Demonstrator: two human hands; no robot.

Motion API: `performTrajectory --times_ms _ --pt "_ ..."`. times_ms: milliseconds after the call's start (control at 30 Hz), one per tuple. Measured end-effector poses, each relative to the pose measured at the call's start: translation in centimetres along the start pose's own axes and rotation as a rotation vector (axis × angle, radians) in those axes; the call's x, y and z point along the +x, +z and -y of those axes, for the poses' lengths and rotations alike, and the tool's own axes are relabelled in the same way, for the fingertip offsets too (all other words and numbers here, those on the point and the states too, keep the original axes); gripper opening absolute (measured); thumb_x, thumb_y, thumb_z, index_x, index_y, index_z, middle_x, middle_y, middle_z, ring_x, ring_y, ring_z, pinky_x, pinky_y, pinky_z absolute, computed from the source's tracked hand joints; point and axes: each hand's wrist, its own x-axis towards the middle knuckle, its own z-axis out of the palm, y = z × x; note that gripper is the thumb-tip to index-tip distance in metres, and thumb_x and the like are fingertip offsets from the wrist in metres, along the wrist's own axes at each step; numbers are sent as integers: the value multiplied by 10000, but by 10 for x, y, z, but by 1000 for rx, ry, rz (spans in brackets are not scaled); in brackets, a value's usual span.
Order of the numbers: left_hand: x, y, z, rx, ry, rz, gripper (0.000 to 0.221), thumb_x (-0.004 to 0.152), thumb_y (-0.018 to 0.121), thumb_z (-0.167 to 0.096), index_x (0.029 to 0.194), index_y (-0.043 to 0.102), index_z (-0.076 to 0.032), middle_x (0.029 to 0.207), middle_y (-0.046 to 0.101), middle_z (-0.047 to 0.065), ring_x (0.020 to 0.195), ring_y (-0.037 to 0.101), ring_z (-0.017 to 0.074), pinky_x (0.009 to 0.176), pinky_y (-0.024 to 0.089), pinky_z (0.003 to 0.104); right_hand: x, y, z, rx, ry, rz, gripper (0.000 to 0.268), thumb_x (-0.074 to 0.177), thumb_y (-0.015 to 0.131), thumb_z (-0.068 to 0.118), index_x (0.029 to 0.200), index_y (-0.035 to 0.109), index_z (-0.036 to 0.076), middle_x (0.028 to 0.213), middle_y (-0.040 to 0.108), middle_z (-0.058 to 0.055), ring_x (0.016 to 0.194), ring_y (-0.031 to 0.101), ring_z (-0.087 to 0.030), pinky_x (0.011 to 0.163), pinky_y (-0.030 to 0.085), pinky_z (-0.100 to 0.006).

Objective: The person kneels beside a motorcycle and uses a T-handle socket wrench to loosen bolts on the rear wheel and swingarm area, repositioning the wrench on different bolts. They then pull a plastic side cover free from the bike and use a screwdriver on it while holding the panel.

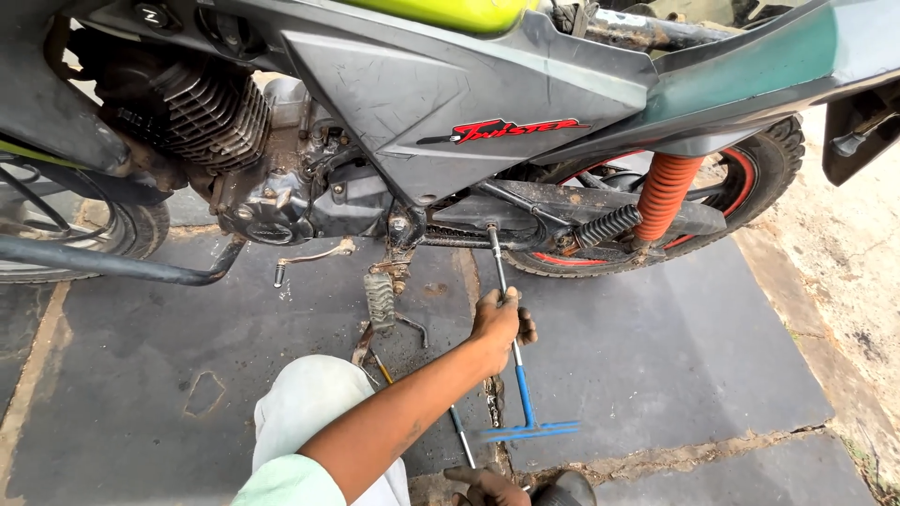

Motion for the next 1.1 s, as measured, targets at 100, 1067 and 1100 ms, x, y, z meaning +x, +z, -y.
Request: performTrajectory --times_ms 100,1067,1100 --pt "3 0 2 -33 2 -24 235 1083 465 -314 1108 508 -84 815 543 46 653 612 167 586 611 357 -1 -7 8 189 -52 -133 460 756 810 -127 1207 757 -51 564 594 -42 487 510 -95 503 398 -244" --pt "-6 -2 -13 -116 -6 45 301 1096 389 -320 1139 477 -36 872 597 88 710 678 199 675 663 382 9 -21 118 492 23 -960 509 910 628 -78 1331 346 -29 1070 691 -273 1007 739 -348 796 655 -407" --pt "-13 0 -13 -86 -14 48 323 1086 393 -343 1148 476 -38 865 601 91 697 681 201 666 654 388 7 -20 130 463 60 -966 529 900 641 -80 1331 339 -23 1061 696 -274 996 741 -332 786 654 -396"
